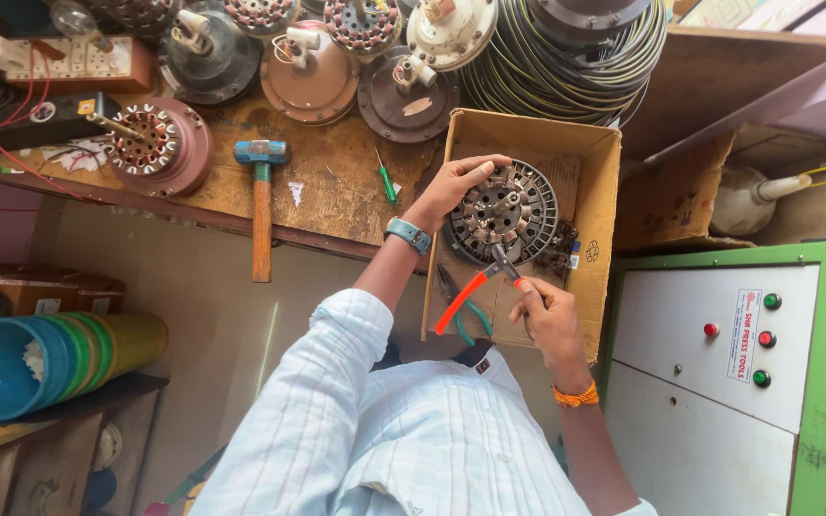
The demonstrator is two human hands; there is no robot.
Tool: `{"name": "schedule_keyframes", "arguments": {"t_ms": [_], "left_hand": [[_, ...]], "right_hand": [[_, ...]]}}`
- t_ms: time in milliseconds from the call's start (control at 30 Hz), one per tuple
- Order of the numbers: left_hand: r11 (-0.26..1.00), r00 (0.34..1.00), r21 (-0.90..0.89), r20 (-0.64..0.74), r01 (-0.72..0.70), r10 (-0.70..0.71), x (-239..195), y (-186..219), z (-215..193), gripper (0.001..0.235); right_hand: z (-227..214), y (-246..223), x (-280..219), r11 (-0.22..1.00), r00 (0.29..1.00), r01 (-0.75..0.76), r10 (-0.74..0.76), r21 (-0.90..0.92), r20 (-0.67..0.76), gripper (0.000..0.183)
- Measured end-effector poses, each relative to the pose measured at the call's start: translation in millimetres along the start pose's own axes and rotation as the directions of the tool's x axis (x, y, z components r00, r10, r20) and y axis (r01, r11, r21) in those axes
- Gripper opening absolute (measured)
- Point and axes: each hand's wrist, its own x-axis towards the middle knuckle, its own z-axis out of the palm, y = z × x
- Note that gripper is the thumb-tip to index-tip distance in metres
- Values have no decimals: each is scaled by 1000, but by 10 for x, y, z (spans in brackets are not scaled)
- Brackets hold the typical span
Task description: The person uses pliers to remove small metal pieces from a circular electrical component, likely a motor stator, held in a cardboard box. The person repeatedly picks up and removes debris from the component's slots.
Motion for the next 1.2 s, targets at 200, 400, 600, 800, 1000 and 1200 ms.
{"name": "schedule_keyframes", "arguments": {"t_ms": [200, 400, 600, 800, 1000, 1200], "left_hand": [[993, 988, 47, -103, -111, 116, 38, -21, 93, 48], [994, 975, 99, -213, -37, 57, 66, -77, 93, 68], [968, 988, 214, -48, -133, 146, 151, -130, -13, 30], [961, 964, 173, -119, -214, 236, 113, -76, 52, 38], [596, 700, 796, -486, 107, 524, -1011, 138, 309, 30], [506, 967, 841, -249, 192, 47, -1973, -37, 663, 23]], "right_hand": [[99, 229, 13, 917, 921, 307, -353, -253, -164, 30], [261, 252, -9, 925, 899, 373, -380, -73, -218, 35], [219, -204, -164, 798, 843, 431, -523, -422, -127, 25], [159, -217, -38, 790, 890, 337, -445, -512, -103, 30], [-70, -192, -50, 802, 956, -167, -11, 574, 293, 54], [54, -169, -143, 916, 981, -17, -63, 402, 184, 75]]}}
